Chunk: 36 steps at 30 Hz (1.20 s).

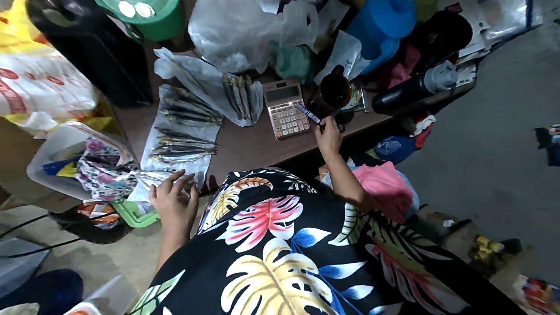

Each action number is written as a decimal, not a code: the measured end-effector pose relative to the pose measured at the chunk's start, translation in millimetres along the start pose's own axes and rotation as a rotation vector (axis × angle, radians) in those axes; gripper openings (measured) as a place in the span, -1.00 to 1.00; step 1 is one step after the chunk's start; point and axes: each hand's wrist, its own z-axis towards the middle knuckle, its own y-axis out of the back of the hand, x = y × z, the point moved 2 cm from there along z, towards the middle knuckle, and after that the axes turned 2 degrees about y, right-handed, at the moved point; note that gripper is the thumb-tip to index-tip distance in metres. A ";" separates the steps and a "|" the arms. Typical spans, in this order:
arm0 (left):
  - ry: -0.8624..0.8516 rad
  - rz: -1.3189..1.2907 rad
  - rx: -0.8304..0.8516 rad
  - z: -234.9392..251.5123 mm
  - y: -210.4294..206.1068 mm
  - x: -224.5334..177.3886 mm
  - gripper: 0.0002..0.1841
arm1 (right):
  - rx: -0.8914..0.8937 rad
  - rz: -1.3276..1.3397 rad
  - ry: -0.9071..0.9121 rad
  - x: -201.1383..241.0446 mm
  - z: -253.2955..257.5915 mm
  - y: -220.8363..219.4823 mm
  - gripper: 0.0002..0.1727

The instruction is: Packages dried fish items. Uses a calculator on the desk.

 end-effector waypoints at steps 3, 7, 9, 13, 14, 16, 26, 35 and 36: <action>-0.008 -0.013 0.010 0.5 0.9 -1.1 -0.62 | 0.307 0.018 0.095 29.1 -43.1 49.6 -0.61; -0.004 -0.020 0.035 1.6 -3.0 3.2 -0.61 | 0.084 0.086 0.528 7.4 -73.9 -10.4 -0.67; -0.002 -0.032 0.043 2.6 -4.1 2.5 -0.60 | 0.176 0.116 0.571 20.5 -78.5 -24.8 -0.73; -0.018 -0.036 0.060 4.8 -5.3 4.4 -0.60 | 0.224 0.189 0.569 29.3 -76.5 -52.3 -0.74; -0.021 -0.037 0.062 5.0 -5.2 5.3 -0.60 | 0.211 0.192 0.563 29.9 -75.9 -53.5 -0.73; -0.025 -0.041 0.064 4.3 -3.4 6.0 -0.60 | 0.201 0.200 0.523 30.3 -75.4 -50.4 -0.69; -0.024 -0.051 0.059 -5.2 -1.1 12.7 -0.62 | 0.165 0.066 0.299 15.1 -75.5 -2.9 -0.61; -0.013 -0.052 0.069 -12.1 3.7 15.7 -0.63 | 0.407 -0.036 0.058 78.8 -75.6 78.4 -0.51; -0.014 -0.053 0.067 -13.0 3.7 16.5 -0.63 | 0.381 -0.029 0.067 81.1 -79.5 80.5 -0.52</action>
